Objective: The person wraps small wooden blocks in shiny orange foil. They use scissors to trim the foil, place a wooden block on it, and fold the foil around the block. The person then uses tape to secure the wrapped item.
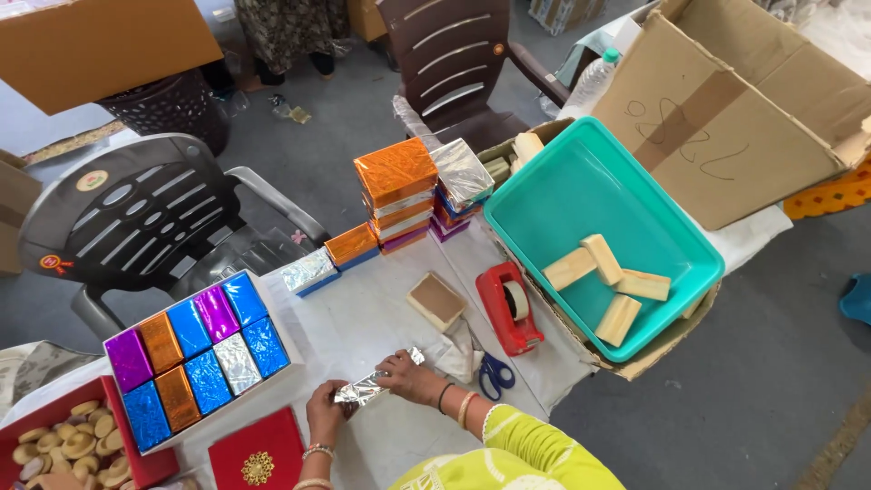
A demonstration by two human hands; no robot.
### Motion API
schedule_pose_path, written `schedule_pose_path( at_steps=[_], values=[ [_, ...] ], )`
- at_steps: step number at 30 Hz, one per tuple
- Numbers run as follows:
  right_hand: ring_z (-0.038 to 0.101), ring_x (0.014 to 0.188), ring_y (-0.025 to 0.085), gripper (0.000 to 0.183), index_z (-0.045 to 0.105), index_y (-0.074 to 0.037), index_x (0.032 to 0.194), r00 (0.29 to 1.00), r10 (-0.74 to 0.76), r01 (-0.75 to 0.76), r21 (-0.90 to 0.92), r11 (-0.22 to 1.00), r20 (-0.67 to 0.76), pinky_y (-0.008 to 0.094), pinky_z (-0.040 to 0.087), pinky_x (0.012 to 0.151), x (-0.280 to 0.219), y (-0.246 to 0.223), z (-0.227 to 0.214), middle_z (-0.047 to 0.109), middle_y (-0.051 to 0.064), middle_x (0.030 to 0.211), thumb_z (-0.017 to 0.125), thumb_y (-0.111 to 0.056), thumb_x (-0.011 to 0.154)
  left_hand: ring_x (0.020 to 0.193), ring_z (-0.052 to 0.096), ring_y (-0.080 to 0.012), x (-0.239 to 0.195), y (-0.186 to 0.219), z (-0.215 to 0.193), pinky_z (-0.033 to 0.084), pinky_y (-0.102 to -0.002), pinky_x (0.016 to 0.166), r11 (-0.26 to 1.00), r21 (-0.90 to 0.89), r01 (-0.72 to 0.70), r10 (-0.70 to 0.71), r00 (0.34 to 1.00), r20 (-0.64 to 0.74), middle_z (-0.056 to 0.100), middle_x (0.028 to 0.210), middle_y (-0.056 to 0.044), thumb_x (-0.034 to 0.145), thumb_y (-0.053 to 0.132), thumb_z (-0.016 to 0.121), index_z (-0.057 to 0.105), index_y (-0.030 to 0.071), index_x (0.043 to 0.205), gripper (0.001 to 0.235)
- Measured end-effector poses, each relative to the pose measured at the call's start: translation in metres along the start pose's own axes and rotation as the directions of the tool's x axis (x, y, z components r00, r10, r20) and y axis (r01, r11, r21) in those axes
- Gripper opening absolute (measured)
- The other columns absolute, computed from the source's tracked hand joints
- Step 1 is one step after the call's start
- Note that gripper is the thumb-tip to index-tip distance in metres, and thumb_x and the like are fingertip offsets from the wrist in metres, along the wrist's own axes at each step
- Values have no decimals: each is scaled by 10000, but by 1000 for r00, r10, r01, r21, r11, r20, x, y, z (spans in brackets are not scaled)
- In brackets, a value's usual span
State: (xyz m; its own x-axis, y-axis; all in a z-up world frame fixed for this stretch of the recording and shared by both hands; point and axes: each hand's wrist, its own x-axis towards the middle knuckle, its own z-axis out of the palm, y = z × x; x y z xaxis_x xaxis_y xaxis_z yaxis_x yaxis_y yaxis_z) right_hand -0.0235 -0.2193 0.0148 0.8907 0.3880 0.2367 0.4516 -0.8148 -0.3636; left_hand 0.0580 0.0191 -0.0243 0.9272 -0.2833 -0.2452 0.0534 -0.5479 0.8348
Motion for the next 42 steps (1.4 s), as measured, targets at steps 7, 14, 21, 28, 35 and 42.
schedule_pose_path(
  at_steps=[7,14,21,28,35,42],
  values=[
    [607,1181,217,248,631,-135,1005,999,-28,28,6,1000,-16,436,404,1042,6,12,-2,652,44,1230,768,-121,799,746,696,-203,-6,25,0,556,-347,706,989,-94,115,-125,987,-103,757,883,-83,898,-64,568,734,74,1042,259],
    [621,1167,216,231,628,-126,998,998,-55,55,5,998,-28,440,423,1008,6,21,12,658,37,1201,751,-111,803,773,659,-280,-4,21,2,538,-390,720,998,45,-49,58,972,-229,666,889,-111,773,-88,636,720,55,866,190],
    [612,1250,261,575,639,-128,1292,1000,-6,3,226,974,12,449,427,1043,-8,33,50,669,68,1298,798,-92,741,1064,589,-359,-23,30,-4,500,-445,913,961,144,-235,268,918,-291,629,1054,-143,741,4,738,667,20,884,160],
    [549,1329,250,576,524,-97,1360,995,96,-99,161,982,24,447,381,1097,-1,7,-1,635,95,1356,734,-92,824,1224,535,-382,-39,98,-20,426,-463,1082,772,307,-556,574,818,38,625,1153,-149,774,33,736,675,36,1173,403],
    [516,1366,274,346,613,-21,1207,1000,7,-9,61,998,23,437,397,1112,-1,1,-12,618,127,1366,666,-89,872,1136,583,-285,-38,64,3,464,-415,1104,567,516,-642,633,740,226,636,1030,-113,871,15,608,694,25,1003,158],
    [573,1259,266,354,655,-1,1180,998,-56,55,-46,997,-29,373,476,1048,-7,-5,-10,648,99,1208,602,-28,831,1139,583,-305,-50,84,-5,436,-436,1122,512,563,-649,626,730,274,638,1022,-137,853,31,602,686,-2,961,141]
  ],
)
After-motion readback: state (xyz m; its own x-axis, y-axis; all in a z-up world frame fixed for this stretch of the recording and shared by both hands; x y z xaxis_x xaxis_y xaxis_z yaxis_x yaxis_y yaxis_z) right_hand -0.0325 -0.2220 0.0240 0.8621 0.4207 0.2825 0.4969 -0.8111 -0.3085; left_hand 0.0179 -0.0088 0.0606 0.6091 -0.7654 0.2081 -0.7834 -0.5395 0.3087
